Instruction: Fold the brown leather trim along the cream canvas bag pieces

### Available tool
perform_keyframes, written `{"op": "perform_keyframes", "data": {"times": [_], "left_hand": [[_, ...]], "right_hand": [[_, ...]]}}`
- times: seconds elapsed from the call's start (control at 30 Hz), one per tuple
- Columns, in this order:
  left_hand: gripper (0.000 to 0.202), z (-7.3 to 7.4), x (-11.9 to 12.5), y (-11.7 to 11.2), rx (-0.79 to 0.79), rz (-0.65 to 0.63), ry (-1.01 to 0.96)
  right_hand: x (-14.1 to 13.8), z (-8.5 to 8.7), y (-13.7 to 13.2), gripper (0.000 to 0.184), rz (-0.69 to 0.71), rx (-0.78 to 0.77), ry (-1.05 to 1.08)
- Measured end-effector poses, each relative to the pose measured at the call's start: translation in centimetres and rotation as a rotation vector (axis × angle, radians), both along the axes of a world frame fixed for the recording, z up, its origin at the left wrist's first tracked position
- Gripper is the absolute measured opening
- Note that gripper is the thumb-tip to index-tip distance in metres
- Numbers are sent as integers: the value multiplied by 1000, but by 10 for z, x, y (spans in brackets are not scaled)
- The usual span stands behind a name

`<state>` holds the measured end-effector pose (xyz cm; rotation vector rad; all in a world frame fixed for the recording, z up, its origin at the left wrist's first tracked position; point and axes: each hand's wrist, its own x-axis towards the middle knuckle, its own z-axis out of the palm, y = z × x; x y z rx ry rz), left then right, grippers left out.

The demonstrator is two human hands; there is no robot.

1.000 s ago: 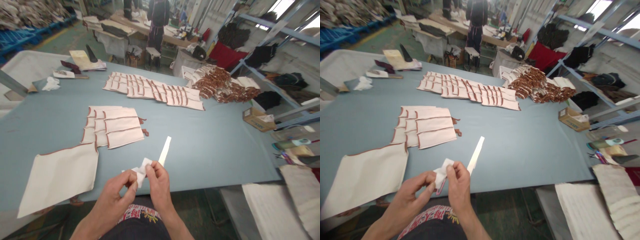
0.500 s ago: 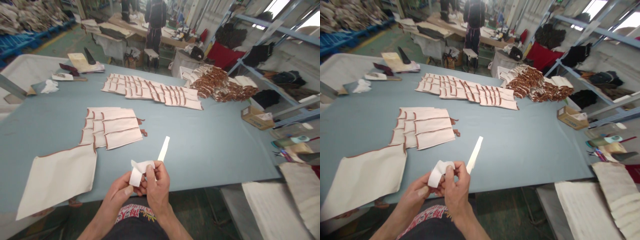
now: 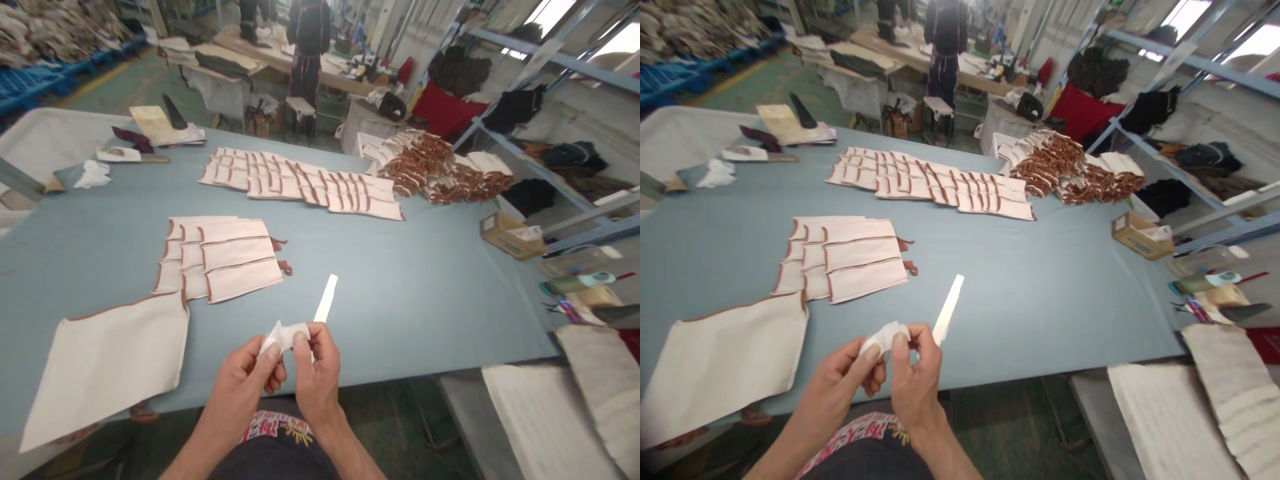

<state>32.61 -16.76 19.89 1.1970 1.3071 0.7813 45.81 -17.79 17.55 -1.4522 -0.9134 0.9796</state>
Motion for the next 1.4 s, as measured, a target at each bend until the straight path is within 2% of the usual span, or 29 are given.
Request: {"op": "perform_keyframes", "data": {"times": [0.1, 0.2, 0.4, 0.6, 0.67, 0.73, 0.83, 0.93, 1.03, 1.17, 1.4], "left_hand": [[58, -3, 2, -1, 43, -32, 41], [56, -11, 3, -1, 76, -45, 90], [56, -35, -8, -8, 44, -28, 168], [64, -54, -37, -12, -34, -94, 173], [66, -65, -48, -7, -62, -111, 175], [68, -83, -60, -1, -88, -105, 188], [67, -120, -76, 7, -135, -82, 227], [52, -159, -91, 8, -219, -71, 294], [36, -186, -105, 0, -301, -53, 378], [30, -200, -118, -15, -368, -54, 480], [29, -205, -121, -30, -384, -68, 633]], "right_hand": [[0, -4, 11, 43, -34, -45, 105], [3, -15, 32, 48, -87, -82, 190], [45, -52, 107, 45, -243, -125, 204], [96, -72, 170, 28, -180, -220, 89], [107, -77, 185, 28, -140, -243, 17], [115, -84, 197, 30, -99, -264, -61], [125, -98, 211, 32, -40, -298, -180], [132, -117, 219, 33, 23, -328, -296], [135, -136, 222, 34, 88, -351, -413], [133, -156, 228, 34, 169, -398, -582], [127, -181, 239, 34, 254, -515, -882]]}}
